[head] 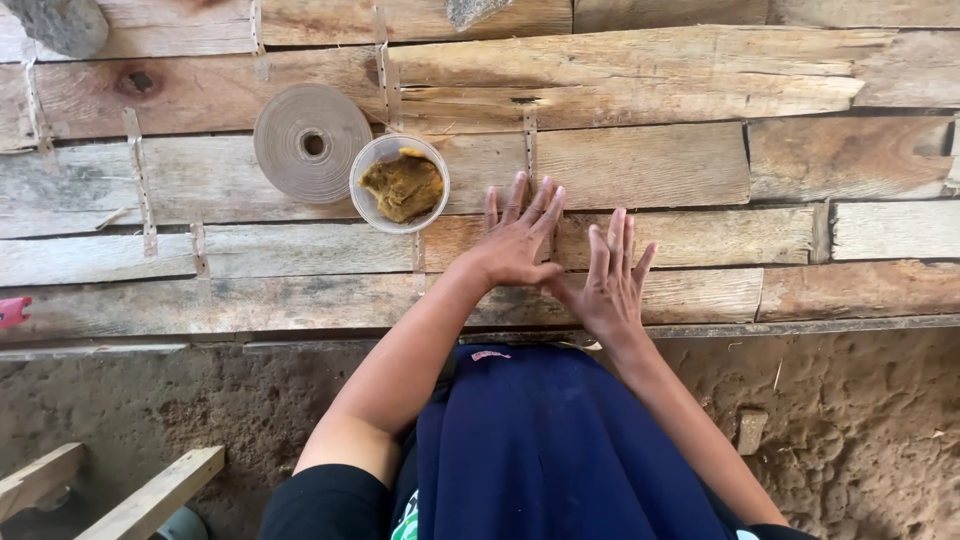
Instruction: Applying veneer tape to the edges of wooden planks using glue and a utility knife.
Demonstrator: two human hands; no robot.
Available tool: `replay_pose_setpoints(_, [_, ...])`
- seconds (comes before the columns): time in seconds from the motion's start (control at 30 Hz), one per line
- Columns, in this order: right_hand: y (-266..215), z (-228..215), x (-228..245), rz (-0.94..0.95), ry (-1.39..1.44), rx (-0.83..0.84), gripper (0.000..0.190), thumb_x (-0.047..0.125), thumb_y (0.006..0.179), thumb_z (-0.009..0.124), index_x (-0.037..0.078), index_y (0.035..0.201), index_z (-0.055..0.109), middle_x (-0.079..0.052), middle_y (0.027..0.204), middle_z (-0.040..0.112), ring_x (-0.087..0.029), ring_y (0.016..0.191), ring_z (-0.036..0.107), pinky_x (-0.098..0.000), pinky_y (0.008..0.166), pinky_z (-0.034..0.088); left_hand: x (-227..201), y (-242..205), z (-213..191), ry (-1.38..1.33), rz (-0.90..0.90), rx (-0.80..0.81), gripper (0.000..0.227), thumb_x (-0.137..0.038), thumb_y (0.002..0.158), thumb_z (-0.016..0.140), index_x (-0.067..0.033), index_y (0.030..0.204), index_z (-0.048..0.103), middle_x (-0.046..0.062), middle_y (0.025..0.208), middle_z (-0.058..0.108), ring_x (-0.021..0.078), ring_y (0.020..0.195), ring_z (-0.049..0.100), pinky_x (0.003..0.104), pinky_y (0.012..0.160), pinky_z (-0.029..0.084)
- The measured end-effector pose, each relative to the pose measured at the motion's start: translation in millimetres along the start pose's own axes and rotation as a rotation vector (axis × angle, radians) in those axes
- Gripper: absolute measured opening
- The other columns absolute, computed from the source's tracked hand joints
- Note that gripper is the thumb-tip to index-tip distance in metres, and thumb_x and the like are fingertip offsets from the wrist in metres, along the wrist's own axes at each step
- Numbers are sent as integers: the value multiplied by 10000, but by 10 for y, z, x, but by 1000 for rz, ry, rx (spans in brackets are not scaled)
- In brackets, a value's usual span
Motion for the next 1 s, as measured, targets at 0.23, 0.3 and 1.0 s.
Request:
replay_pose_setpoints(0.23, [-348,-76,9,-91,-19,-25,1089,842,718,596,151,1526,359,-228,1708,26,-469,1563,3,-788,1151,62,20,116,45,-363,-35,-181,793,-321,1001,475,-249,1657,35,29,1725,-129,328,1544,-235,596,1186,-216])
replay_pose_setpoints(0.3, [-391,-178,-45,-38,133,-181,753,720,804,709,178,1294,528,-140,1703,208,-401,1580,98,-686,1207,84,-67,209,38,-231,-150,-324,634,-340,1094,399,-206,1662,151,34,1739,-16,277,1561,-176,557,1224,-162])
replay_pose_setpoints(1.0, [171,-1288,-78,173,817,-287,246,183,1012,632,34,1109,461,-243,1386,509,-446,1449,410,-672,1168,297,-432,1076,68,100,5,-436,626,-454,1099,236,-257,1683,133,68,1754,-23,366,1599,-99,590,1265,-22])
Point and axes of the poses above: each hand's wrist, its own y-axis towards the middle knuckle, its own z-axis out of the palm, x = y × z, the point moved 3 cm from there along y, towards the middle knuckle
